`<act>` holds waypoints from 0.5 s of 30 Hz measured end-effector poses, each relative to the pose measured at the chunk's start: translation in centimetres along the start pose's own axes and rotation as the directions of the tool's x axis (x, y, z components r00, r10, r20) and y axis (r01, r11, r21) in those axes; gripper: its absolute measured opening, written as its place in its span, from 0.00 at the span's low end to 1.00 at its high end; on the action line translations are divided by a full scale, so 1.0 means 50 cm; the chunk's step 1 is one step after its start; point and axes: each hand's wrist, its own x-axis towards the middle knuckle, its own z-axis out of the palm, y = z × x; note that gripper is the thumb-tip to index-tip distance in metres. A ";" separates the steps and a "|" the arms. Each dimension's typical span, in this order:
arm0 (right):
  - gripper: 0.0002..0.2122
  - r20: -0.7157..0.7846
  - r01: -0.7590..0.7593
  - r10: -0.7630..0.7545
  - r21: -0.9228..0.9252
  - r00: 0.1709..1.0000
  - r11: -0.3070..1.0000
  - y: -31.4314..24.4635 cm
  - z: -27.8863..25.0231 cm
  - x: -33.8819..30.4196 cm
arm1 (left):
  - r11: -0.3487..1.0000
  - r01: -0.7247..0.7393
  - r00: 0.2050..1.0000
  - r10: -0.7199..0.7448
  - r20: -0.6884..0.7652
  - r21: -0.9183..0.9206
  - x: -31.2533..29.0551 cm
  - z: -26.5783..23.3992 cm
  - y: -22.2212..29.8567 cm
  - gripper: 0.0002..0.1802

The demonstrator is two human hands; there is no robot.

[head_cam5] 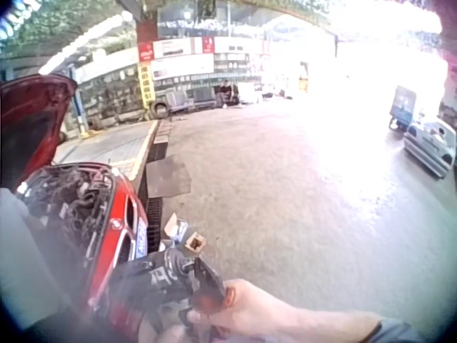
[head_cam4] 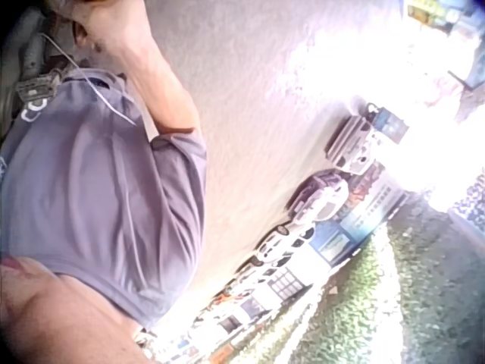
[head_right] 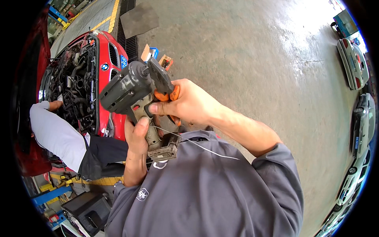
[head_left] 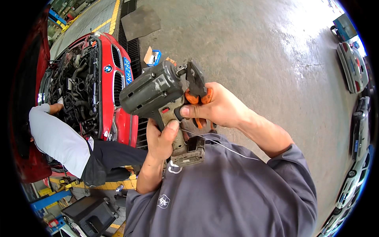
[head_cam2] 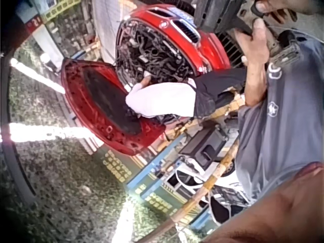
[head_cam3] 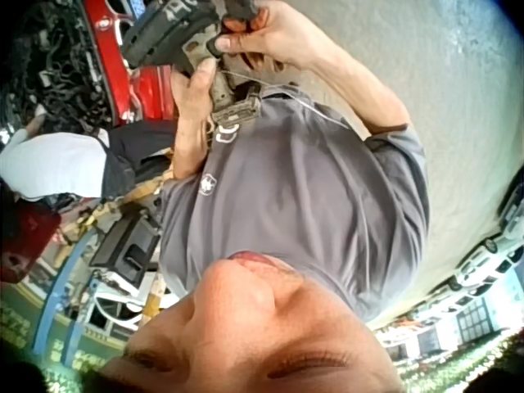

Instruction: The person uses pliers to manipulate a thin wire on a handheld power tool, repeatedly bending and cutting the wire while holding the tool. The person then inserts the wire into the tool's body and continues adjusting it with the pliers.

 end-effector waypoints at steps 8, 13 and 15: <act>0.13 -0.095 0.009 -0.005 0.044 0.995 0.999 0.004 0.004 -0.004 | 0.979 0.088 0.995 -0.094 -0.022 -0.183 0.016 -0.030 -0.019 0.37; 0.14 -0.132 0.020 -0.015 0.036 0.991 0.999 0.045 -0.014 -0.009 | 0.872 -0.007 0.991 0.073 0.116 -0.489 0.039 -0.054 -0.028 0.38; 0.17 -0.080 0.046 -0.036 0.129 0.996 0.991 0.104 -0.008 0.001 | 0.808 0.011 0.968 0.139 0.209 -0.589 0.057 -0.062 -0.034 0.35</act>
